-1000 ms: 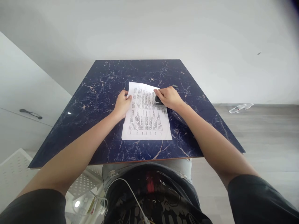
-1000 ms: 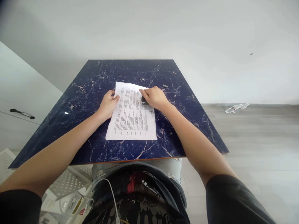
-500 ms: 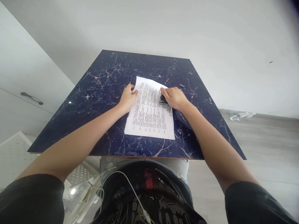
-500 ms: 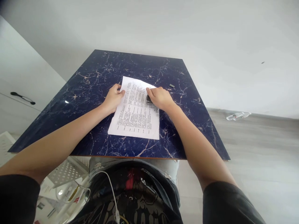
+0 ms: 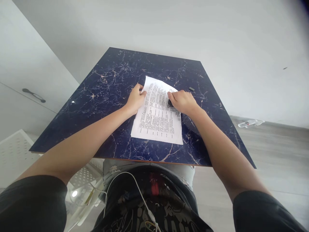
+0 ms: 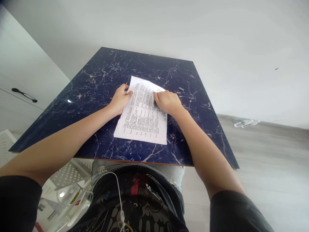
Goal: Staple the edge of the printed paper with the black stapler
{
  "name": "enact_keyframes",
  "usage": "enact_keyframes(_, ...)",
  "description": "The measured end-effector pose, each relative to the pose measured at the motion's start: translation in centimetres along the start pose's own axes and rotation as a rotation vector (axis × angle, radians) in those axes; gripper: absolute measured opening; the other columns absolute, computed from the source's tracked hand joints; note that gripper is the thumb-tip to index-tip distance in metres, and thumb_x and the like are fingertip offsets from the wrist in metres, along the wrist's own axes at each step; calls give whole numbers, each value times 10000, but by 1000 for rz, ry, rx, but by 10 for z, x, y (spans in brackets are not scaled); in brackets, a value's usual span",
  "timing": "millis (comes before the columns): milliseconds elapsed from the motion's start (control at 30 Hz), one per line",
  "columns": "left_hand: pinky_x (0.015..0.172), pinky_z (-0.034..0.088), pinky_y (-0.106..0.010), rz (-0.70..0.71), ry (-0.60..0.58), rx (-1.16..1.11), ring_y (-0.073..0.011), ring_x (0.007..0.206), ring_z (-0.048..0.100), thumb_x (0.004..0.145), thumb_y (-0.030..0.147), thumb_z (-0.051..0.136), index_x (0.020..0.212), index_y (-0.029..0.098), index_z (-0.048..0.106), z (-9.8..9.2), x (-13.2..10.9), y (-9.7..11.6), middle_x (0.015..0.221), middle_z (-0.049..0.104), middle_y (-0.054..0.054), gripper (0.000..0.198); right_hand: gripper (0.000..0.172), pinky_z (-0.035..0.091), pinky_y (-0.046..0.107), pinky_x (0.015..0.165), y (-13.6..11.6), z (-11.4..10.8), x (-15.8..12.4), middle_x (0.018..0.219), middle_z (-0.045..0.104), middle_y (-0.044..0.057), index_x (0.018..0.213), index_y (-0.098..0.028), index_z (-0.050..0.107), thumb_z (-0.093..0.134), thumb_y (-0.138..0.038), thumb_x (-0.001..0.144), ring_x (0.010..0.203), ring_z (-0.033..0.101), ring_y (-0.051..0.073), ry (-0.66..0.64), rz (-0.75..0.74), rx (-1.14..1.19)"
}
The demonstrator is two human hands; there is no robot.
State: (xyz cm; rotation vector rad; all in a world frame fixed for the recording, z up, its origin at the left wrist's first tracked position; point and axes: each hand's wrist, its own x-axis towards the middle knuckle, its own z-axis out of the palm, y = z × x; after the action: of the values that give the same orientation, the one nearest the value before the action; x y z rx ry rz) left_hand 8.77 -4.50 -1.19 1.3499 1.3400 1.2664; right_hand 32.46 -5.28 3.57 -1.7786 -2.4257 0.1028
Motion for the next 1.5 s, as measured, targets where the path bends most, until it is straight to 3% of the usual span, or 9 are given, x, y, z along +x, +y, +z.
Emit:
enact_keyframes(167, 864, 579, -415, -16, 19, -50, -245, 852, 709, 939, 105, 636, 918, 213, 579, -2, 0, 1, 793, 662, -34, 124, 556, 354, 400, 698, 7, 0, -1, 649, 487, 67, 619, -229, 393, 290, -498, 1095, 610, 435, 204, 86, 42, 176)
enact_keyframes(333, 818, 573, -395, -39, 43, -49, -244, 826, 707, 937, 99, 629, 904, 210, 574, -6, 0, 8, 804, 675, -44, 129, 558, 324, 386, 675, 12, -2, -2, 609, 427, 40, 602, -234, 354, 322, -481, 1101, 575, 378, 182, 110, 3, 232)
enact_keyframes(767, 748, 573, -391, -18, 65, 40, -232, 727, 702, 974, 124, 559, 943, 214, 555, -11, 4, 6, 777, 688, -48, 96, 538, 315, 393, 690, 24, -5, -8, 573, 394, 18, 600, -239, 303, 345, -454, 1092, 563, 347, 172, 117, 5, 300)
enact_keyframes(1233, 774, 553, -378, -39, 67, -47, -240, 787, 694, 937, 122, 622, 925, 220, 576, -10, 4, 6, 765, 661, -44, 109, 521, 302, 401, 643, 18, -8, -10, 552, 326, 1, 606, -250, 243, 342, -450, 1077, 545, 332, 161, 91, -48, 309)
enact_keyframes(1500, 736, 572, -377, -36, 64, -7, -229, 727, 699, 962, 121, 576, 915, 220, 552, -9, 3, 8, 730, 661, -31, 113, 549, 298, 393, 615, 14, -8, -10, 560, 408, 24, 594, -236, 283, 333, -461, 1092, 531, 362, 161, 43, -64, 258)
